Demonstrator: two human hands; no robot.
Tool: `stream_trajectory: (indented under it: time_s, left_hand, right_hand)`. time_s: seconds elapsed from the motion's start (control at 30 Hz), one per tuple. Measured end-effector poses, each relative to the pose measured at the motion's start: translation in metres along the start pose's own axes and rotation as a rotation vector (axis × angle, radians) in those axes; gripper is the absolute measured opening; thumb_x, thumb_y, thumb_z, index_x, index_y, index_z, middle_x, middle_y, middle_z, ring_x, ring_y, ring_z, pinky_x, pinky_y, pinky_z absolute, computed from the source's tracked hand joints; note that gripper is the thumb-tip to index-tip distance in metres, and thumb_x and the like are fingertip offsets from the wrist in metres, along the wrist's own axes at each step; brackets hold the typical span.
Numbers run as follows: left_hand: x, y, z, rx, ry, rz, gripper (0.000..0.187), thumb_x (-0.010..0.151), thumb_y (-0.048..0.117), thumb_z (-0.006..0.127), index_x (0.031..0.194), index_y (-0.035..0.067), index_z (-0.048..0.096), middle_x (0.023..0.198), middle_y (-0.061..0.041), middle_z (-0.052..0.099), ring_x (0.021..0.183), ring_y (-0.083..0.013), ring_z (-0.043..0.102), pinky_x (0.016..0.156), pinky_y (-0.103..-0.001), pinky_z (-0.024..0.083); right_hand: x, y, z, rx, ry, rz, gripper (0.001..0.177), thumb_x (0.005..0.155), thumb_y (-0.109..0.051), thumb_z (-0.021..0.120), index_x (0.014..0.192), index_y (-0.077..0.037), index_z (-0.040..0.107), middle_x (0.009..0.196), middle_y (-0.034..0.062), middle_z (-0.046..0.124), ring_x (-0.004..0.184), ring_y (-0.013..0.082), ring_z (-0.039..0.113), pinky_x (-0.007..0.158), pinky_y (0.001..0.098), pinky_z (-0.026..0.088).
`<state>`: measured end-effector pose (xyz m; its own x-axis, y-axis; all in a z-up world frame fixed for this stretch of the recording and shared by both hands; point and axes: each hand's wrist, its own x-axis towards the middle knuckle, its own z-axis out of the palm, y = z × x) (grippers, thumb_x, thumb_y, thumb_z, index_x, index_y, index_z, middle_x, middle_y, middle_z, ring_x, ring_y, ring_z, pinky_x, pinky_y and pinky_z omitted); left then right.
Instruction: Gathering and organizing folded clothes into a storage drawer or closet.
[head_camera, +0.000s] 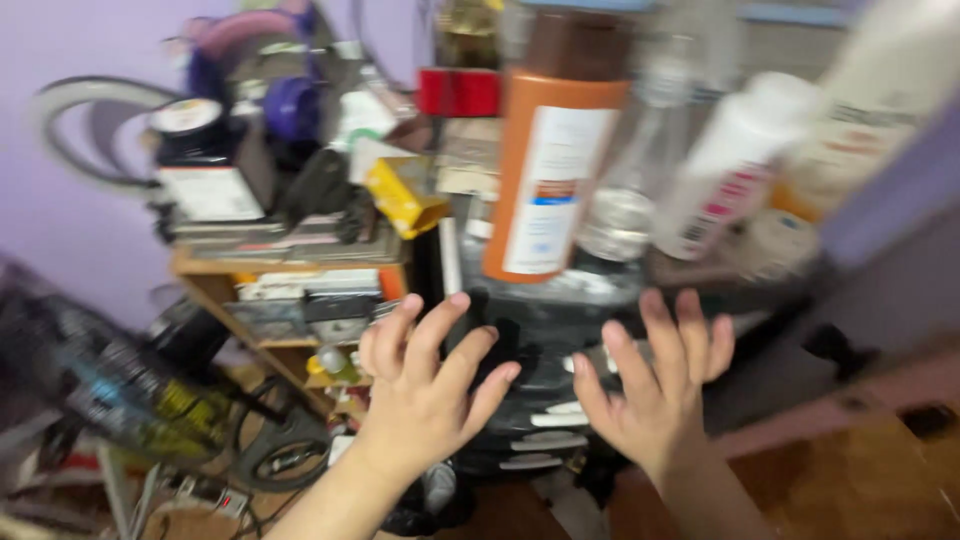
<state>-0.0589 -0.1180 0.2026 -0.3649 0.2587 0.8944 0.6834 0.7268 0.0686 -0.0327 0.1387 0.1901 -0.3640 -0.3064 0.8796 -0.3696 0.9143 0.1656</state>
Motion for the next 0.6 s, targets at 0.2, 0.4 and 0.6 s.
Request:
stream_trajectory:
  time_s: [0.2,0.4,0.6]
  left_hand:
    - [-0.030,-0.039,-0.031,0.080,-0.050,-0.154,0.037,0.090,0.042,0.079,0.119,0.020,0.071,0.147,-0.007,0.050,0.139,-0.0365,0.034,0.109,-0.051,0.029]
    - [-0.073,-0.089,-0.088,0.274,-0.013,-0.328,0.036,0.090,0.040,0.078,0.120,0.020,0.070,0.153,-0.011,0.043,0.142,-0.0394,0.027,0.114,-0.053,0.024]
    - [-0.128,-0.156,-0.178,0.430,0.040,-0.514,0.038,0.090,0.038,0.077,0.122,0.019,0.069,0.157,-0.013,0.039,0.145,-0.0415,0.024,0.116,-0.055,0.021]
  right_hand:
    - [0.018,-0.060,0.034,0.139,-0.032,-0.103,0.054,0.094,-0.028,0.076,0.142,-0.019,0.052,0.153,0.0171,0.048,0.149,0.0431,0.035,0.125,0.0610,0.010]
    - [0.050,-0.153,0.078,0.339,-0.104,-0.204,0.049,0.094,-0.025,0.074,0.139,-0.019,0.056,0.153,0.0157,0.048,0.150,0.0394,0.032,0.124,0.0622,0.010]
    - [0.081,-0.268,0.117,0.495,-0.132,-0.256,0.049,0.090,-0.023,0.073,0.137,-0.018,0.059,0.152,0.0137,0.050,0.149,0.0373,0.034,0.122,0.0615,0.011]
